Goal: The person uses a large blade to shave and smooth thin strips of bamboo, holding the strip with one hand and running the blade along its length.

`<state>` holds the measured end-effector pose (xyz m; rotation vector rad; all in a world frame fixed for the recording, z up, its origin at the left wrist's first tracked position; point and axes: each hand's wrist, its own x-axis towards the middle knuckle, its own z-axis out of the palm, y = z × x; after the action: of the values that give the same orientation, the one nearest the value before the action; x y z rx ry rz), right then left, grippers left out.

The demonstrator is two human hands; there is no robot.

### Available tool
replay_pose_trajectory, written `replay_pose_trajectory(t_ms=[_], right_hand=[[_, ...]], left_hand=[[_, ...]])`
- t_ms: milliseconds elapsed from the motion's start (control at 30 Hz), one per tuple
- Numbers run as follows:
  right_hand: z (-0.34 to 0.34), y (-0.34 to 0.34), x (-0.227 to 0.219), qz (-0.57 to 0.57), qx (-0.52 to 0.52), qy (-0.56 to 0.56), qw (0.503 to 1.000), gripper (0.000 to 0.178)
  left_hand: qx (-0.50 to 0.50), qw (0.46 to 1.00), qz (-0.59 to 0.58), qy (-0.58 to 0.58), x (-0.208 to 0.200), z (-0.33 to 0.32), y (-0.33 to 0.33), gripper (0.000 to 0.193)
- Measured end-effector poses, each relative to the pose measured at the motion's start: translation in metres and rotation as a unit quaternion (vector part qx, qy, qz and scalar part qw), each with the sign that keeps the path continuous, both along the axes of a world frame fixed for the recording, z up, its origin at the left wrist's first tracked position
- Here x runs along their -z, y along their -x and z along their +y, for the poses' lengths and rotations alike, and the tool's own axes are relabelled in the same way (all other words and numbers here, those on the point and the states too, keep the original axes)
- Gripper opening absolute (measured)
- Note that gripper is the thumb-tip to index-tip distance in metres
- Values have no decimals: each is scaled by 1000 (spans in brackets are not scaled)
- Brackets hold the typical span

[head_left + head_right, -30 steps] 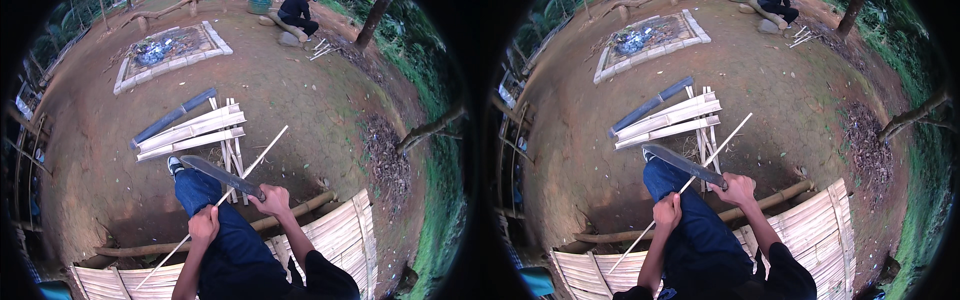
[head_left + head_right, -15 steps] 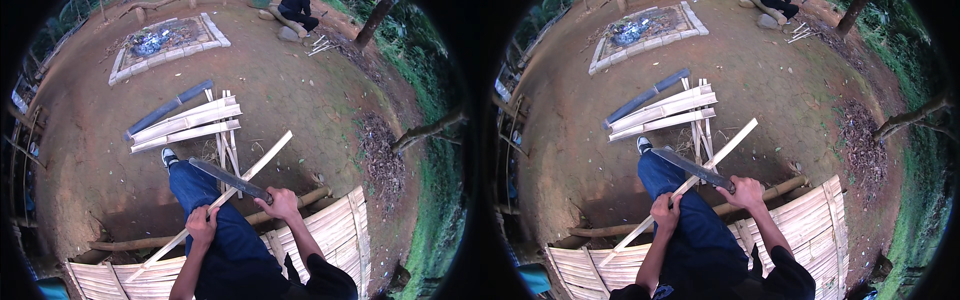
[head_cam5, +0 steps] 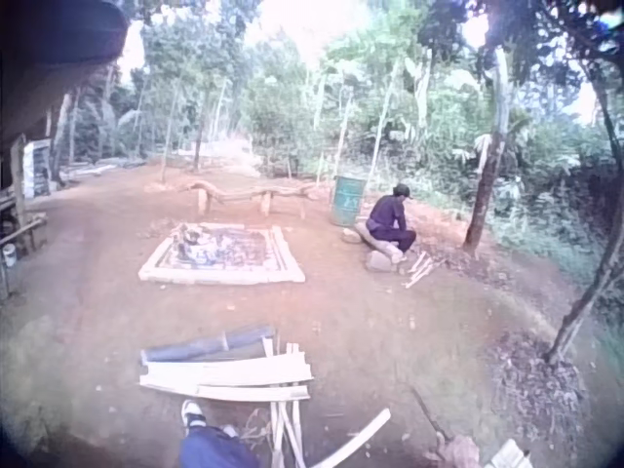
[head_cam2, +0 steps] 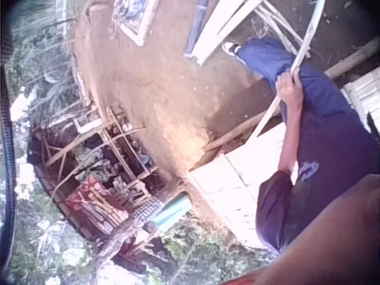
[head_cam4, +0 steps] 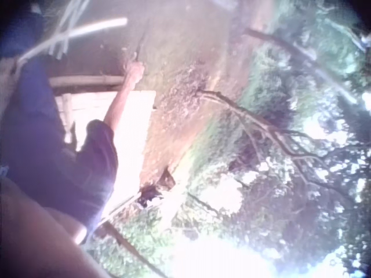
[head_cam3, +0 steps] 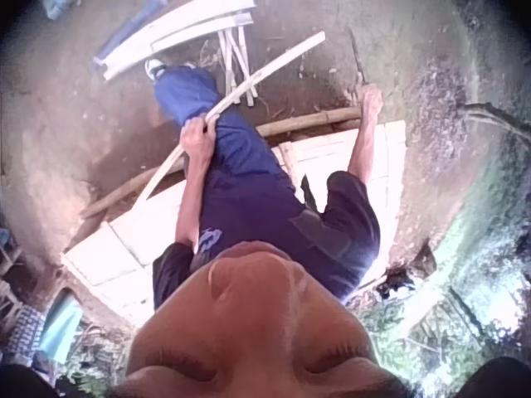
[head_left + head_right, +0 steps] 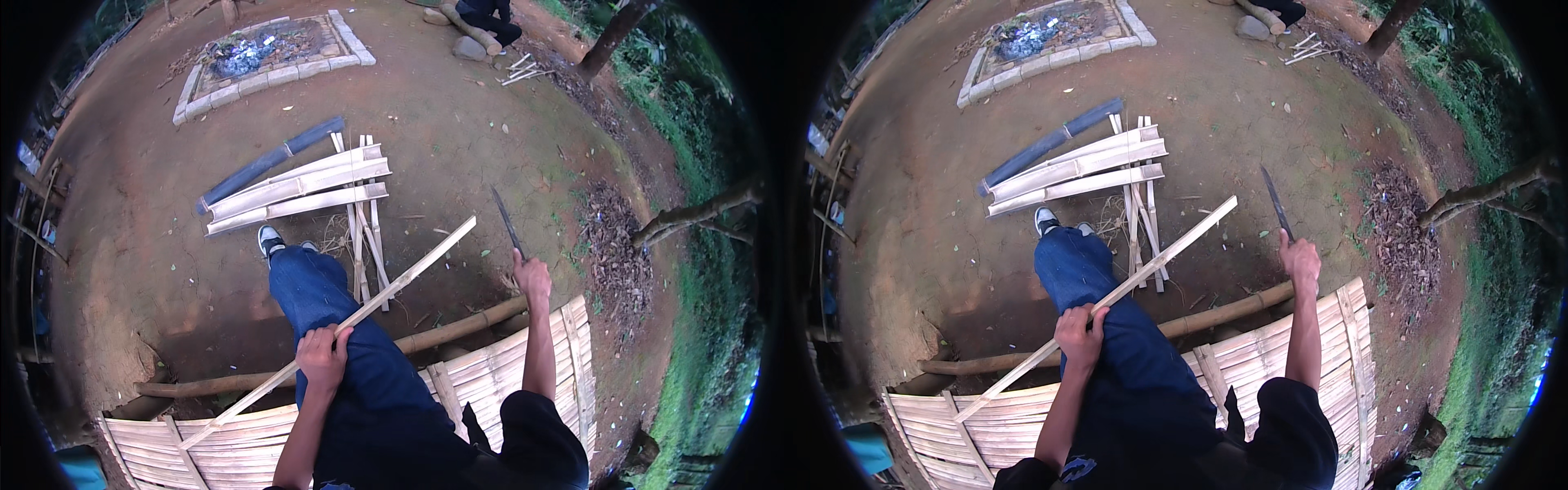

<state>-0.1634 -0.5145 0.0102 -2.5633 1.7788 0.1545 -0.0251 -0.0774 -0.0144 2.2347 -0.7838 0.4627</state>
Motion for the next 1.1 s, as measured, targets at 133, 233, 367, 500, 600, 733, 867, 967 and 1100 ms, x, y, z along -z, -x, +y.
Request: replay_pose_trajectory(t_ms=[133, 233, 367, 500, 600, 733, 867, 967, 1100], right_hand=[[-30, 68, 60, -151, 54, -46, 986, 83], [17, 74, 79, -298, 89, -125, 942, 75], [84, 51, 77, -454, 172, -328, 810, 67], [124, 28, 64, -523, 159, -395, 738, 61], [137, 12, 53, -522, 91, -406, 745, 56], [152, 9, 29, -536, 3, -376, 756, 46], [176, 5, 14, -487, -57, -292, 821, 29], [206, -20, -11, -456, -184, -203, 847, 33], [223, -30, -19, -435, -306, -254, 808, 42]], left_hand=[[5, 998, 25, 52, 2, -7, -6, 23], [-3, 999, 27, 35, 1, -11, -8, 24], [-2, 999, 37, 10, -6, -10, -10, 24], [2, 989, 149, -5, -20, -9, -15, 27], [-18, 963, 258, -77, -41, -6, -23, 32], [36, 953, 240, -183, -60, 5, -31, 37], [139, 927, 236, -257, -77, 12, -39, 35], [190, 926, 190, -264, -83, 19, -38, 34], [246, 921, 171, -249, -83, 16, -39, 32]])
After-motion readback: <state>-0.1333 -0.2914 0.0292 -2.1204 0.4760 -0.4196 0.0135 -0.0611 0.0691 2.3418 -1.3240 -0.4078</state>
